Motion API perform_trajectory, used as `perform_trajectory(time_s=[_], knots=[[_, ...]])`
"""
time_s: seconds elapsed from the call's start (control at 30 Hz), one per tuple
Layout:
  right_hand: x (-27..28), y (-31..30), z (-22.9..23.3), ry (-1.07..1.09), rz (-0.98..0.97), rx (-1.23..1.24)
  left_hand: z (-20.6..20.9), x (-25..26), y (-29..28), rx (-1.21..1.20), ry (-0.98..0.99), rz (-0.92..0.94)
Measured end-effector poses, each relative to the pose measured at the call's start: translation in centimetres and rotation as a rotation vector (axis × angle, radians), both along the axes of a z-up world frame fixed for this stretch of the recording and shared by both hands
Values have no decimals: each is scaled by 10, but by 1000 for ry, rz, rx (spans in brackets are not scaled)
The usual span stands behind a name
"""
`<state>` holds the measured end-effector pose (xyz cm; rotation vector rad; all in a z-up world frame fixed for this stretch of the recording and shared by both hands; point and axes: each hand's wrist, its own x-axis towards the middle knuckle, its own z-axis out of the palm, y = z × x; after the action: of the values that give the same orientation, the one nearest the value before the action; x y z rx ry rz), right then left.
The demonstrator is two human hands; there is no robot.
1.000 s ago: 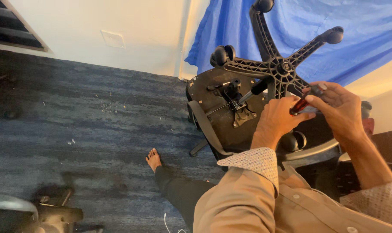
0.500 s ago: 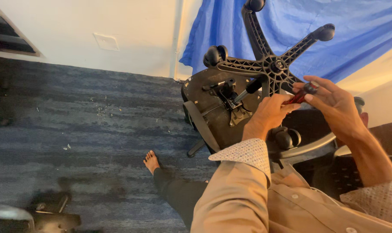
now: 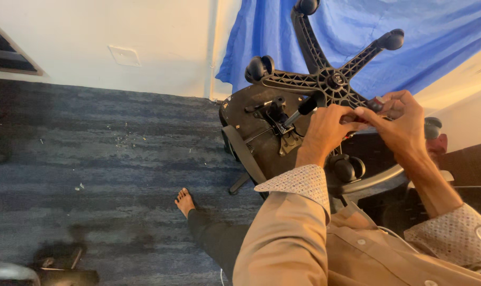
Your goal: The person uses a screwdriver to loosen and remove screws from the underside of an overturned office chair. The person works on the central mechanism connecting the seat to the base, removing fasteners one at a time.
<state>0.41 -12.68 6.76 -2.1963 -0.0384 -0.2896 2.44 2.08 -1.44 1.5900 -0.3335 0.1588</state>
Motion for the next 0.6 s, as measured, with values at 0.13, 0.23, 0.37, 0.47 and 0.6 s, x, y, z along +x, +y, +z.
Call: perform_trajectory(time_s=[0.13, 0.23, 0.37, 0.47, 0.6], knots=[[-12, 0, 12, 86, 273, 230, -10, 1, -2, -103, 58, -53], [-22, -6, 20, 168, 318, 278, -8, -2, -3, 86, -47, 10], [-18, -2, 8, 37, 226, 123, 3, -14, -6, 42, -65, 143], [-15, 1, -3, -7, 91, -35, 8, -21, -5, 67, 30, 159], [-3, 6, -4, 68, 48, -29, 5, -12, -1, 35, 57, 77]])
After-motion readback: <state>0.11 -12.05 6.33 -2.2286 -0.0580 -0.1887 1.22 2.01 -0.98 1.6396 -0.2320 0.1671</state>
